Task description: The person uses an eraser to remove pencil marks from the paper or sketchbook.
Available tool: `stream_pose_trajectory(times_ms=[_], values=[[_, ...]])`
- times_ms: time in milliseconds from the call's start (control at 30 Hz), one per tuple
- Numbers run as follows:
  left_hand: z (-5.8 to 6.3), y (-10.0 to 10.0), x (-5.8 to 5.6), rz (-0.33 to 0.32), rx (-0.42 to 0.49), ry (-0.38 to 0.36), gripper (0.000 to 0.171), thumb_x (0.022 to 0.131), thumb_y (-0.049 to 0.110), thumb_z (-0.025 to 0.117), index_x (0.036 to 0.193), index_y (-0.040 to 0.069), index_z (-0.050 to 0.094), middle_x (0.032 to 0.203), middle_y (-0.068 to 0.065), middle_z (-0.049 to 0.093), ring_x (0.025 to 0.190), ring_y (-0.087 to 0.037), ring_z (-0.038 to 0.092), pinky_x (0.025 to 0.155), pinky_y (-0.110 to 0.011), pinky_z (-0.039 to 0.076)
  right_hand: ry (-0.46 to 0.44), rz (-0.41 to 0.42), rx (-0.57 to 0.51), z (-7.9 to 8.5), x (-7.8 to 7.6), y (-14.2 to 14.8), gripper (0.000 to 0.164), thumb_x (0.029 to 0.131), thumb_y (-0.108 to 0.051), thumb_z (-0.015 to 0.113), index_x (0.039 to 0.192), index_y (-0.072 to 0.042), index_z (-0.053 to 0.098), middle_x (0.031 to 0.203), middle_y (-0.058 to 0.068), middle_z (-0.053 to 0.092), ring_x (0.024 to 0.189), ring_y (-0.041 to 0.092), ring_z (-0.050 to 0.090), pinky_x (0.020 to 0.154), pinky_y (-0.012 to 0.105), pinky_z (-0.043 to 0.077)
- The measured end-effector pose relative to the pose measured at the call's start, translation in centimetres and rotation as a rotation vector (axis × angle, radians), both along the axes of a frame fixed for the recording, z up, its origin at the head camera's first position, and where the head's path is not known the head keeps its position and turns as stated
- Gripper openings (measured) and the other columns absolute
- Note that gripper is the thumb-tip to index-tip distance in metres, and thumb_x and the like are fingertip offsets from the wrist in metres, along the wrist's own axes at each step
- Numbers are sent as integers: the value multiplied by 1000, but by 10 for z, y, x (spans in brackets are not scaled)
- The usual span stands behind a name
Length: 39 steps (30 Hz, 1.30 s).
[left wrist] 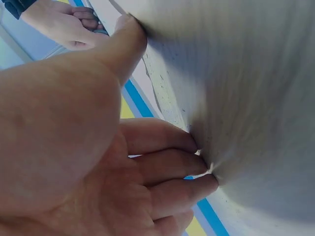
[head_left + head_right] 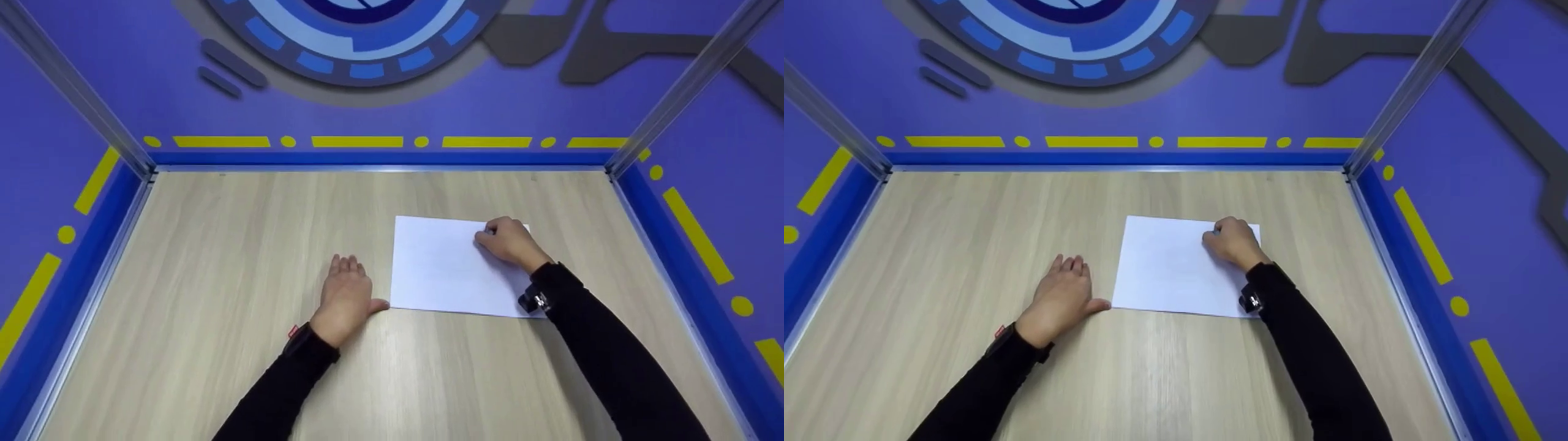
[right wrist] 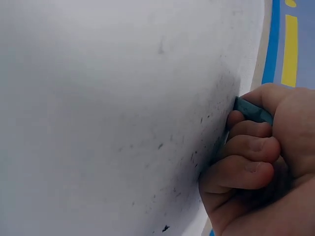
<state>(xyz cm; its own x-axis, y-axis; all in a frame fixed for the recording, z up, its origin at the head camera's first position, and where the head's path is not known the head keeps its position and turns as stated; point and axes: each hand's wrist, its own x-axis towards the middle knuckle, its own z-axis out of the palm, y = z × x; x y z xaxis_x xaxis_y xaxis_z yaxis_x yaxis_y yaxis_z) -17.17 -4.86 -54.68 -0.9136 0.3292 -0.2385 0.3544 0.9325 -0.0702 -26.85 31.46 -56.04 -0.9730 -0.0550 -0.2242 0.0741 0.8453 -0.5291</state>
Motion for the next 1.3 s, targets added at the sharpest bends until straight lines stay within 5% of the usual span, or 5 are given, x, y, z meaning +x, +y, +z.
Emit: stream_pose_trajectory(times_ms=[333, 633, 900, 1067, 1300], values=[[6, -6, -3, 24, 43, -52, 105, 99, 76, 61, 159, -8, 52, 170, -26, 49, 162, -37, 47, 140, -50, 26, 31, 15, -38, -3, 3, -25, 36, 102, -34, 67, 75, -10, 60, 75, 2, 51, 77, 23, 54, 70, 34, 41], [10, -10, -5, 48, 156, -64, 98, 100, 68, 69, 160, -8, 51, 170, -26, 50, 160, -39, 48, 139, -53, 28, 6, 69, -118, -2, 4, -70, 45, 102, -34, 67, 67, -20, 43, 67, -6, 35, 70, 17, 45, 65, 31, 36], [3, -5, -5, -80, 303, -35, 86, 103, 58, 71, 160, -3, 54, 172, -25, 47, 162, -40, 46, 137, -54, 33, 20, 108, -94, 6, -1, -103, 45, 100, -32, 68, 63, -20, 45, 65, -6, 38, 66, 17, 44, 61, 31, 34], [-4, 1, -5, -148, 253, -14, 82, 102, 58, 73, 154, -4, 60, 165, -24, 56, 156, -38, 53, 134, -54, 39, 4, 133, -50, 3, 2, -113, 39, 97, -30, 69, 64, -20, 51, 65, -6, 40, 67, 18, 45, 62, 31, 35], [1, 7, -6, -126, 169, 10, 83, 99, 59, 76, 151, -4, 63, 161, -21, 61, 153, -34, 57, 132, -50, 42, -23, 124, -6, 7, -4, -81, 30, 98, -31, 68, 77, -9, 69, 75, 3, 55, 75, 23, 54, 68, 33, 42]])
